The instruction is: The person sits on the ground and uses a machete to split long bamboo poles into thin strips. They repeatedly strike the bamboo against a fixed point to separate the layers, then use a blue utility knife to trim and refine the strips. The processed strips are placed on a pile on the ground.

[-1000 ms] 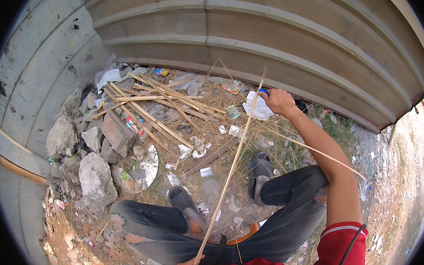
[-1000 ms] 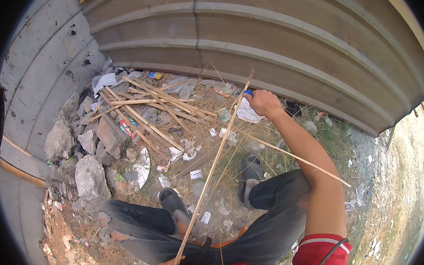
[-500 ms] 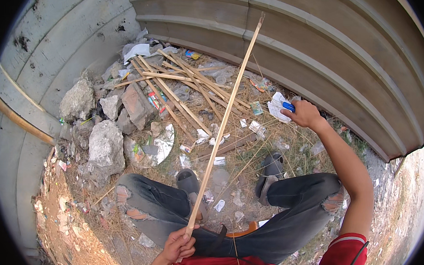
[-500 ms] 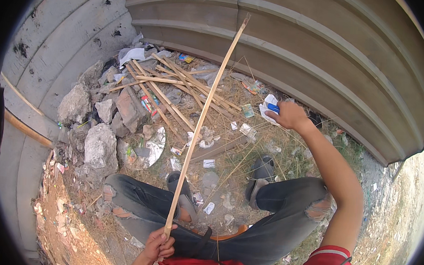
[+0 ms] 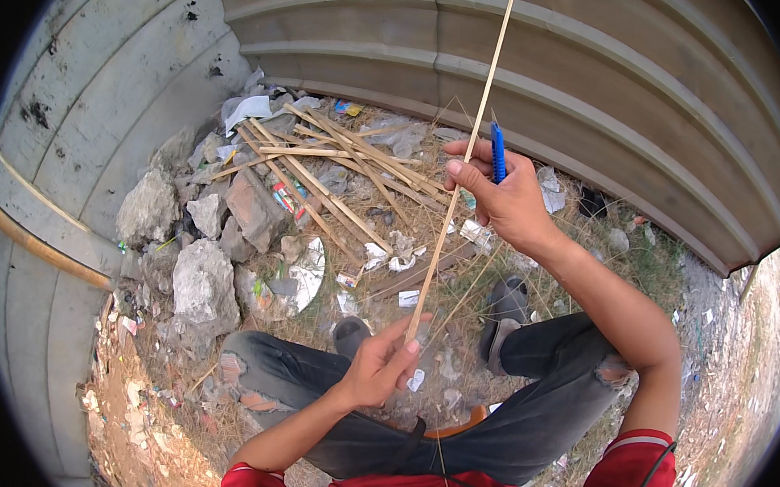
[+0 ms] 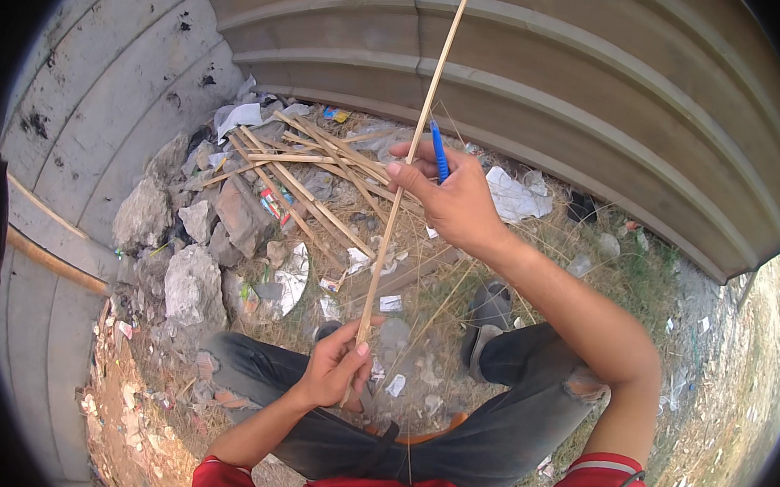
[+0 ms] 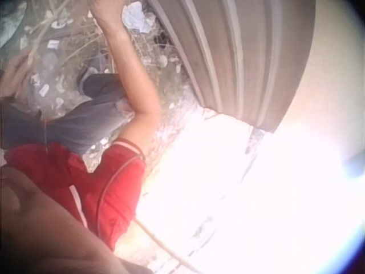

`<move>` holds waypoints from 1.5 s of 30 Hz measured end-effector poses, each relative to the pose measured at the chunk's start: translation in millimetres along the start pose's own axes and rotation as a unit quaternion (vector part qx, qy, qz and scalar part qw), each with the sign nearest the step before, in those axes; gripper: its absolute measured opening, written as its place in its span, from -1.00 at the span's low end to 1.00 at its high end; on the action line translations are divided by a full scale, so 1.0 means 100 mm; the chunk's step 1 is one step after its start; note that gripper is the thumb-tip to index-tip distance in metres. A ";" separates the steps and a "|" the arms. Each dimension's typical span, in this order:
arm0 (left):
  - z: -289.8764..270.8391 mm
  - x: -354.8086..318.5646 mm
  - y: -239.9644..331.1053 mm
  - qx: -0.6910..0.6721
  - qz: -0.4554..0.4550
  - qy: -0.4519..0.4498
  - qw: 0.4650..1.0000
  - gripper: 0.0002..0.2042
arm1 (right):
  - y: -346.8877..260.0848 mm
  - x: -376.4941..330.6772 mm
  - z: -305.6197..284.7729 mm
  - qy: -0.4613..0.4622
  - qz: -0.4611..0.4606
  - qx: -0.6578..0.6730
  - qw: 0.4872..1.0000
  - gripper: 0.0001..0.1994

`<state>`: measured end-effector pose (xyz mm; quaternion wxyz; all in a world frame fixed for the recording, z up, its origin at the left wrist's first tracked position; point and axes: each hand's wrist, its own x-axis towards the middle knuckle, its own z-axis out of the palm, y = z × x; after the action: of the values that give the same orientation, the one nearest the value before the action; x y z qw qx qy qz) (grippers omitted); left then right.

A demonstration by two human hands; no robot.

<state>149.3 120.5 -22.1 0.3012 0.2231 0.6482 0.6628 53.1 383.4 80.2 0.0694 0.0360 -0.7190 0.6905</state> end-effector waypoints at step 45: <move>-0.27 0.44 -0.25 -0.078 0.002 0.153 0.985 -0.47 | 0.60 -0.17 0.29 -0.208 -0.078 -0.551 0.805 -0.53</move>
<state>101.6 130.5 -52.4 0.2136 0.0958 0.6329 0.7380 59.5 356.4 17.6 -0.0200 0.1908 -0.9704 0.1469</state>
